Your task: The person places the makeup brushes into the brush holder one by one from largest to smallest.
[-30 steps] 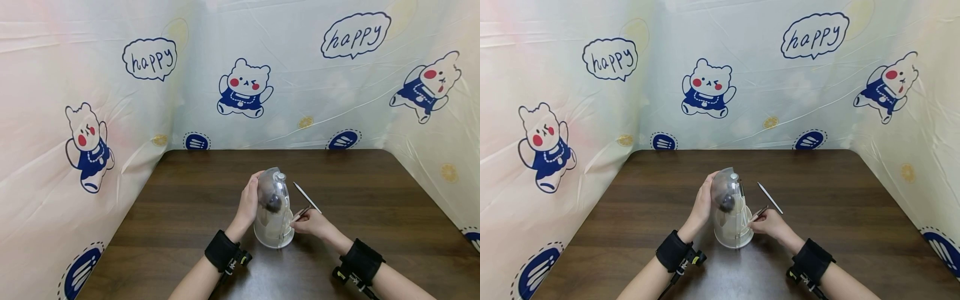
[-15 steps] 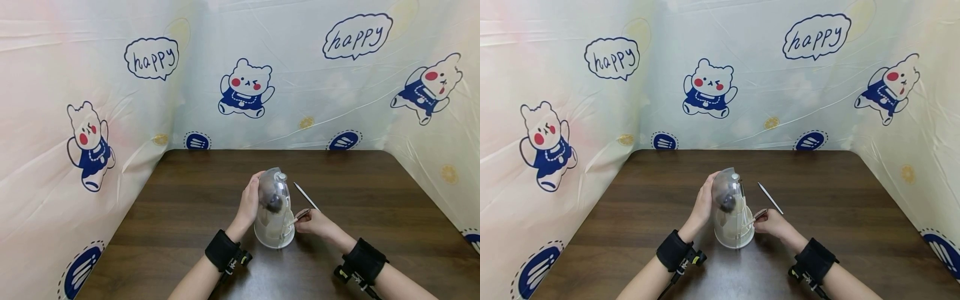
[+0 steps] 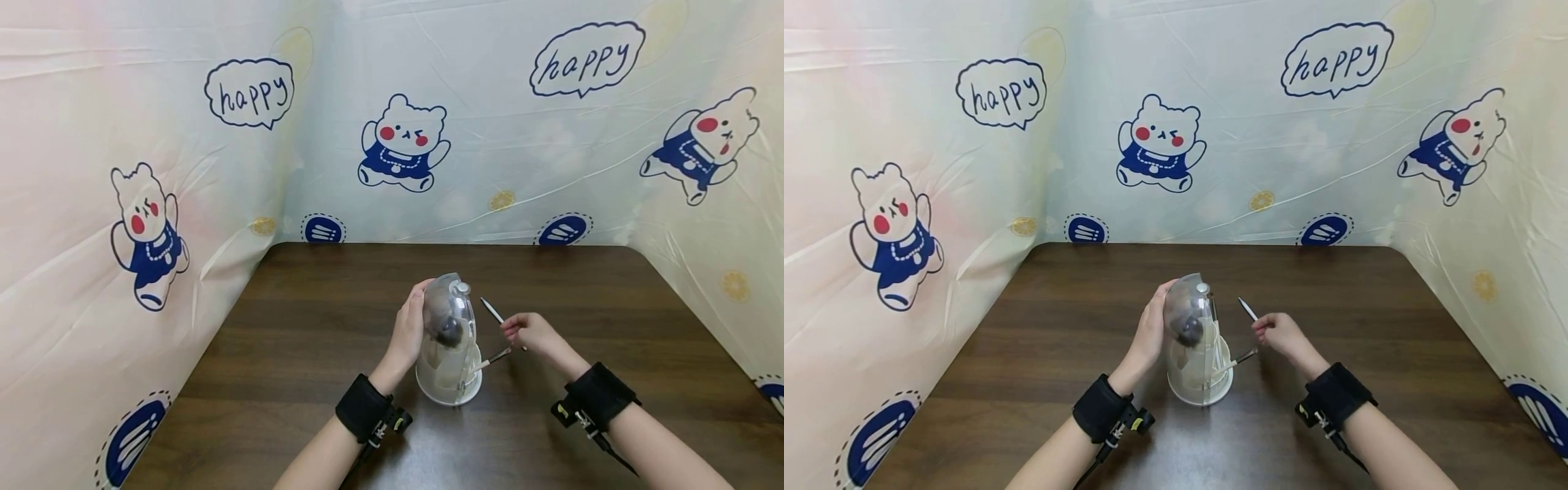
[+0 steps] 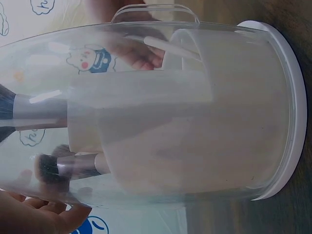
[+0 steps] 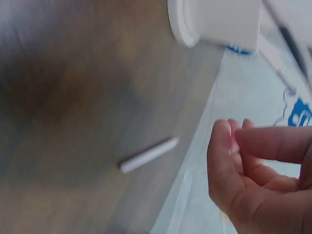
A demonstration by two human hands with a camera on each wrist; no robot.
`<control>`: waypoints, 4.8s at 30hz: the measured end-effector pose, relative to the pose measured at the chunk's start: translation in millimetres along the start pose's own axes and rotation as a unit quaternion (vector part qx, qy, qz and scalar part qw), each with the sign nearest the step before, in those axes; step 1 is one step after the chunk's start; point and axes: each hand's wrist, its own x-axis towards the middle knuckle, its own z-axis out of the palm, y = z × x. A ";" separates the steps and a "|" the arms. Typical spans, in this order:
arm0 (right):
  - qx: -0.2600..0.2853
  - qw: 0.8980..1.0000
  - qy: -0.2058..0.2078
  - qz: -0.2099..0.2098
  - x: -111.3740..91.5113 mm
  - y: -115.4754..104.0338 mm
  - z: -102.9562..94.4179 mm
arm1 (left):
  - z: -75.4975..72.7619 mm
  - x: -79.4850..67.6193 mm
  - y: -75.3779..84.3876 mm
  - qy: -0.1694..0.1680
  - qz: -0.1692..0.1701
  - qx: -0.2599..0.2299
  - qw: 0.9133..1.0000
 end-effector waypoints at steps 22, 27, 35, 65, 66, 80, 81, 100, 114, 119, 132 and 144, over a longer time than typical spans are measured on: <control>-0.066 0.985 0.147 0.055 42.7 18.0 -33.4 | -0.2 -0.9 2.0 0.004 -0.004 0.010 1.000; -0.078 0.983 0.159 0.054 47.7 23.3 -29.6 | -0.7 -1.3 2.2 0.002 -0.005 0.007 1.000; -0.093 0.982 0.153 0.066 55.5 31.7 -20.8 | -0.3 -1.8 1.8 0.001 -0.005 0.006 1.000; -0.166 0.975 0.141 0.047 69.5 37.8 2.8 | -0.8 -0.8 -0.3 0.006 -0.005 0.002 1.000; -0.167 0.975 0.140 0.048 69.5 38.1 3.0 | -0.9 -0.7 -0.7 0.005 -0.008 0.001 1.000; -0.169 0.976 0.129 0.054 66.1 34.8 3.2 | -1.2 -1.3 -0.6 -0.001 -0.010 0.002 1.000; -0.168 0.976 0.129 0.055 65.7 34.7 3.0 | -1.3 -1.4 -0.3 -0.003 -0.012 -0.001 1.000; -0.072 0.986 0.150 0.026 34.6 -2.9 -35.6 | -1.8 -2.7 -1.4 -0.003 -0.013 -0.005 1.000; 0.026 0.992 0.119 -0.017 -4.1 -50.3 -47.3 | 0.0 -2.1 -3.0 0.010 -0.011 0.000 1.000; 0.031 0.993 0.108 -0.038 -16.1 -61.1 -43.2 | 0.0 -1.2 -3.0 0.006 -0.013 -0.001 1.000; 0.049 0.995 0.064 -0.060 -30.9 -68.8 -21.1 | -0.6 -0.2 -2.2 -0.001 -0.011 0.002 1.000; 0.055 0.995 0.016 -0.079 -40.1 -56.6 9.3 | -0.3 -0.8 -3.2 0.003 -0.006 0.005 1.000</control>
